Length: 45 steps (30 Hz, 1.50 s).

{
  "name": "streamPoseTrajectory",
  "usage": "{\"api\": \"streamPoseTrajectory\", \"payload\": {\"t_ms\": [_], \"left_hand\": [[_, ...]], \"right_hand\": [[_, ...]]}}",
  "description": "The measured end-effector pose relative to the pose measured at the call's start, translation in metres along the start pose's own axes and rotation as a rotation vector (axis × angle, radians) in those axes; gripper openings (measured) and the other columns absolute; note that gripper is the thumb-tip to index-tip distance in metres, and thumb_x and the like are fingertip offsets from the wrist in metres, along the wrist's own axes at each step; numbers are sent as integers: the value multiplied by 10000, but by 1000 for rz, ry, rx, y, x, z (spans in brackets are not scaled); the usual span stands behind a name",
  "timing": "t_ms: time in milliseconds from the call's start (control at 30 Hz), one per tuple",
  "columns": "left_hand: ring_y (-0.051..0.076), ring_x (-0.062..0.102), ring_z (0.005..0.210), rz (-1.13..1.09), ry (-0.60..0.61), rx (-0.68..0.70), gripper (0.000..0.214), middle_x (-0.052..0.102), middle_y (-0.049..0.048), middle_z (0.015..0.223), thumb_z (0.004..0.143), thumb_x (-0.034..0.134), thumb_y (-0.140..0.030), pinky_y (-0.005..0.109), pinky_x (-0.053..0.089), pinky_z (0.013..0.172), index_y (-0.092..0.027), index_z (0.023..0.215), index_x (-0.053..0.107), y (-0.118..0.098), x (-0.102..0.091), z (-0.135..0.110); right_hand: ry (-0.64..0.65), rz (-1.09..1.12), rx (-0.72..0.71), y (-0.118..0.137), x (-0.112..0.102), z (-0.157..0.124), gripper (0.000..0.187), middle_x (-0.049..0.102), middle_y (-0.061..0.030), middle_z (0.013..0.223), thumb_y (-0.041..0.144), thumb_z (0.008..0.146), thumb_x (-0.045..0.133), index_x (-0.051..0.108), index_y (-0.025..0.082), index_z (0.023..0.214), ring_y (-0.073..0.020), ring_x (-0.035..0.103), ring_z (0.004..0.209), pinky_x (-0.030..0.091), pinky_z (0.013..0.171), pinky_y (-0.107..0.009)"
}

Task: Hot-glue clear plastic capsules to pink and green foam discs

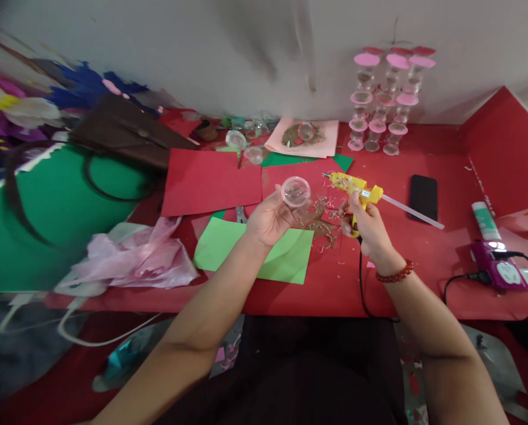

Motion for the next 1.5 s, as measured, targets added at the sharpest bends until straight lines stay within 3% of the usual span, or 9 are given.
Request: {"api": "streamPoseTrajectory", "payload": {"t_ms": [167, 333, 500, 600, 767, 933, 1133, 1367, 1500], "left_hand": [[193, 804, 932, 55, 25, -16, 264, 819, 52, 935, 804, 874, -282, 336, 660, 951, -171, 1018, 768, 5, -2, 3], [199, 799, 945, 70, 22, -33, 243, 817, 62, 951, 821, 858, -280, 349, 649, 970, -175, 1019, 763, 9, -1, 0], [220, 798, 977, 89, 88, -39, 267, 812, 72, 981, 830, 861, -303, 376, 643, 990, -168, 1036, 758, 10, 7, -3], [189, 792, 911, 72, 73, -2, 259, 802, 59, 925, 834, 859, -317, 339, 652, 947, -161, 1012, 753, 5, 6, 0], [138, 757, 812, 100, 5, 25, 107, 787, 25, 867, 888, 797, -270, 258, 630, 844, -182, 909, 739, -1, 0, 2], [119, 750, 803, 98, -10, 32, 154, 790, 30, 879, 856, 836, -274, 232, 602, 814, -167, 926, 750, -2, 0, 1], [114, 724, 763, 103, -16, 50, 120, 773, 22, 827, 846, 834, -253, 232, 579, 795, -171, 854, 747, -5, -1, 1], [121, 744, 939, 139, 122, 49, 154, 797, 23, 1016, 845, 828, -209, 236, 563, 907, -193, 989, 774, -5, 11, -3], [156, 747, 1005, 163, 121, 45, 188, 800, 37, 1049, 830, 850, -233, 275, 555, 954, -201, 1001, 780, -3, 11, -3]], "right_hand": [[180, 143, 91, -1, 19, -5, 666, 560, 51, 682, 862, 732, 747, 577, 220, 780, -27, 277, 414, 214, 385, -244], [261, 107, 120, 0, 31, -9, 656, 490, 71, 622, 894, 827, 606, 541, 243, 775, -43, 177, 405, 181, 364, -256], [331, 114, 161, -8, 40, -11, 668, 563, 55, 676, 894, 776, 661, 538, 237, 774, -31, 215, 399, 180, 359, -244], [256, 2, 120, -13, 30, -9, 640, 577, 33, 640, 858, 818, 656, 585, 222, 793, -47, 321, 402, 230, 375, -241], [-59, -236, -243, 17, -5, -9, 581, 480, 60, 545, 795, 826, 718, 578, 235, 755, -79, 414, 433, 302, 405, -246], [135, -213, -174, 10, 10, -5, 620, 530, 45, 599, 834, 812, 691, 614, 220, 772, -67, 428, 418, 314, 391, -247], [-37, -291, -286, 20, -6, -5, 565, 486, 52, 581, 770, 839, 725, 579, 232, 747, -75, 422, 441, 312, 399, -249], [156, -109, -190, 24, 18, -16, 656, 601, 19, 719, 879, 799, 655, 626, 224, 823, -51, 421, 433, 315, 400, -253], [184, -165, -201, 19, 21, -17, 658, 518, 45, 608, 888, 820, 614, 622, 230, 805, -66, 401, 430, 305, 402, -253]]}}
Point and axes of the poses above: each hand's wrist, its own z-axis towards the middle knuckle, its own x-axis out of the palm, y = z × x, the point moved 10 cm from there along z, towards the middle knuckle
